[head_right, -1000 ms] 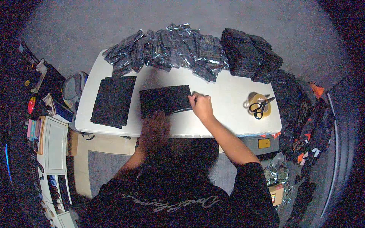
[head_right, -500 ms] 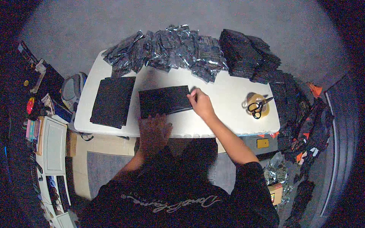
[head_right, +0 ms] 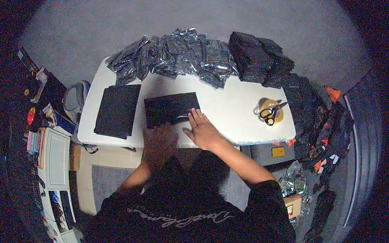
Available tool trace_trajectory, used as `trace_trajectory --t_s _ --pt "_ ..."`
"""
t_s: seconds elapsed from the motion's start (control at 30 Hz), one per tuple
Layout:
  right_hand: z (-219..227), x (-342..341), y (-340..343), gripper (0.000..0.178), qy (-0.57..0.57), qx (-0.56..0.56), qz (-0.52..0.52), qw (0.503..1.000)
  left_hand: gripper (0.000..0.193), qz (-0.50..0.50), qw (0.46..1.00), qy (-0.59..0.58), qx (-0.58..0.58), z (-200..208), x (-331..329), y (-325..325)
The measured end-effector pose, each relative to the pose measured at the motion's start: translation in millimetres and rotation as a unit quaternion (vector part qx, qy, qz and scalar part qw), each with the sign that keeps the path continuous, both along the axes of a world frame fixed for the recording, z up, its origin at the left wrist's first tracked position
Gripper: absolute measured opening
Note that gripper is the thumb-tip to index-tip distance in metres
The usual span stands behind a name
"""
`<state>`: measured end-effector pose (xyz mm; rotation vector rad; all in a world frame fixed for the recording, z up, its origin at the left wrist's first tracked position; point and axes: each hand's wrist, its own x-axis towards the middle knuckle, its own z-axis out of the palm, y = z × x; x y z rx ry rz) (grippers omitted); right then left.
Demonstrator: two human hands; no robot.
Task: The person is packaging small items wrapped in silver foil into black mailing envelopes and sealing them with clear tape.
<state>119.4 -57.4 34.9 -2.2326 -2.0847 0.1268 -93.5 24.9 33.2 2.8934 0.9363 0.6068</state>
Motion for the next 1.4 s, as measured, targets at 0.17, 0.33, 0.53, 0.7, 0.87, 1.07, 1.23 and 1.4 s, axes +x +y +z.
trace_trajectory --t_s 0.17,0.33,0.53,0.7,0.87,1.07,1.23,1.4 --pt "14.2 6.7 8.9 0.078 0.028 -0.094 0.025 0.995 0.064 -0.008 1.0 0.007 -0.016 14.4 32.8 -2.2" --pt "-1.2 15.7 0.7 0.075 0.025 -0.055 0.037 0.998 0.069 0.038 0.998 -0.011 -0.042 -0.9 45.0 -16.7" --pt "10.0 15.9 -3.2 0.076 0.067 -0.055 0.031 0.996 0.075 0.081 0.993 0.09 0.009 -26.7 -24.6 1.6" --pt "17.5 14.1 -5.3 0.076 0.044 -0.048 0.014 0.998 0.074 0.07 0.964 0.222 -0.131 31.9 8.1 22.8" --pt "24.7 3.2 3.8 0.076 0.024 -0.063 0.009 0.998 0.071 -0.009 1.0 -0.014 -0.022 -2.8 59.9 27.3" --pt "0.2 -4.1 22.3 0.074 0.001 -0.038 -0.032 0.999 0.069 -0.017 0.998 0.052 0.025 -32.6 68.3 55.6" --pt "5.7 2.0 48.1 0.077 -0.06 -0.081 -0.076 0.992 0.069 -0.075 0.992 0.099 0.03 -21.2 83.6 99.2" --pt "9.4 0.4 27.1 0.077 0.001 0.021 -0.058 0.998 0.07 -0.074 0.996 0.048 0.017 -31.6 66.1 92.7"
